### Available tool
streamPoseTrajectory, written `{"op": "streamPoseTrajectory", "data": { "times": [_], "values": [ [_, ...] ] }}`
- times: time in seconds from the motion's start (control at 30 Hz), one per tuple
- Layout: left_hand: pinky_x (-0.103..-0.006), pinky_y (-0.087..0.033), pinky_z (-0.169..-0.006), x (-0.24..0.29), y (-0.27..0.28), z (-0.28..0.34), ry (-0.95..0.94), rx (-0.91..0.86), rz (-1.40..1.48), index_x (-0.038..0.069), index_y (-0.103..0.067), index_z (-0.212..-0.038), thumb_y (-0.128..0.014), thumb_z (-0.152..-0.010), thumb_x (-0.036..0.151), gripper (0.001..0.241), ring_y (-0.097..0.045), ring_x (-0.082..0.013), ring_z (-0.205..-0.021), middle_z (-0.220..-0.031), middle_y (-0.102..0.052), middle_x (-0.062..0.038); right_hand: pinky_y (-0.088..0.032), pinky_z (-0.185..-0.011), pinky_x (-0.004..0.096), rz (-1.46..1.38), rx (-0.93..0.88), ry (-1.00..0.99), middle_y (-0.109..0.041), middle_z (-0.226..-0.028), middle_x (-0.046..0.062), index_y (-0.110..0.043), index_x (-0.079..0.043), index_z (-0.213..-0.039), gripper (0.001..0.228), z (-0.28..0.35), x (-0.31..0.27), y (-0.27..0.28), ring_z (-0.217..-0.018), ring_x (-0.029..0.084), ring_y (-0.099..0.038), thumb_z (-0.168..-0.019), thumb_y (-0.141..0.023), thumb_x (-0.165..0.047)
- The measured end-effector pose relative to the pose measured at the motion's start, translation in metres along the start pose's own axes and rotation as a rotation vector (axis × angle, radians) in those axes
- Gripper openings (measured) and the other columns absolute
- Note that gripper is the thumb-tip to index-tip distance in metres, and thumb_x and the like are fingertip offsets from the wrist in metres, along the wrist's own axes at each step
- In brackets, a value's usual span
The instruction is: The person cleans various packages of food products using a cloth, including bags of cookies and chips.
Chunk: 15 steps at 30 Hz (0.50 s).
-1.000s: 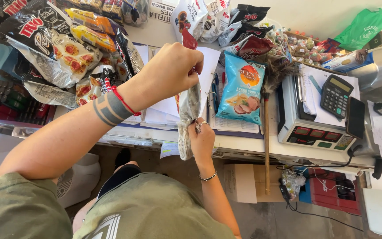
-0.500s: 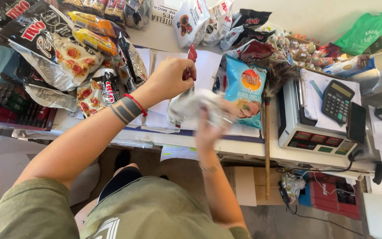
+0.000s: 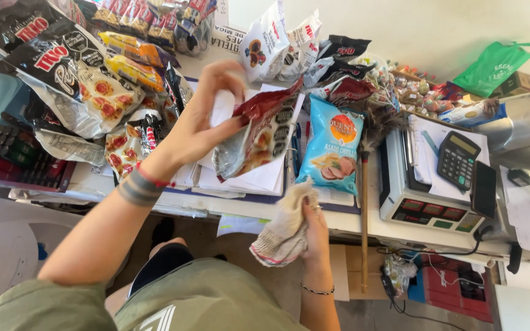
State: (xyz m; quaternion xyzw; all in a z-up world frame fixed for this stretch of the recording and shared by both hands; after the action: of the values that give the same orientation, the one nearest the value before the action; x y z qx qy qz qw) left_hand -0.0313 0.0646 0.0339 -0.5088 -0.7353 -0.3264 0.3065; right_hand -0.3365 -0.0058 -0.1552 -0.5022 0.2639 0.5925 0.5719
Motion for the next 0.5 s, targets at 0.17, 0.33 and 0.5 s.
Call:
{"op": "streamPoseTrajectory", "data": {
  "times": [0.17,0.33,0.5],
  "values": [
    [-0.0362,-0.05,-0.077,-0.093,-0.074,0.101,0.717,-0.028,0.254,0.001,-0.075,-0.092,-0.052,-0.102,0.017,0.03,-0.059,-0.0219,-0.079,-0.08,-0.069,-0.009,-0.057,-0.092,0.056,-0.181,0.199,-0.065,-0.07,-0.118,0.024,-0.062,-0.005,-0.133,0.044,-0.013,0.019,0.0,-0.102,0.036,-0.072,-0.095,-0.072,-0.025],
    [-0.033,-0.046,-0.083,-0.075,-0.079,0.088,0.947,0.083,0.359,0.014,-0.074,-0.101,-0.056,-0.101,0.039,0.031,-0.062,-0.0181,-0.089,-0.09,-0.07,-0.008,-0.061,-0.088,0.051,-0.184,0.233,-0.014,-0.073,-0.115,0.021,-0.064,-0.009,-0.126,0.036,0.007,-0.022,-0.035,-0.1,0.032,-0.073,-0.097,-0.07,-0.03],
    [-0.0385,-0.059,-0.083,-0.086,-0.067,0.088,0.923,0.438,0.965,0.002,-0.074,-0.114,-0.06,-0.103,0.037,0.039,-0.074,-0.025,-0.091,-0.102,-0.076,-0.019,-0.054,-0.1,0.053,-0.086,0.77,0.17,-0.068,-0.128,0.012,-0.065,-0.018,-0.131,0.065,0.041,-0.123,-0.085,-0.117,0.03,-0.066,-0.082,-0.081,-0.058]
  ]
}}
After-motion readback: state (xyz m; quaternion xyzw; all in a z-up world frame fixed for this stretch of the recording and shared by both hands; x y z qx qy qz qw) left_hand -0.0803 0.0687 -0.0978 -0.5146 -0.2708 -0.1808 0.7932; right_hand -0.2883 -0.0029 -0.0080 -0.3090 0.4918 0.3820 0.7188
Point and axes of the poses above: each hand's wrist, its own z-axis away from the middle knuckle, its own y-axis out of the back of the hand, x = y × z, the point moved 1 cm from there along -z, towards the middle knuckle
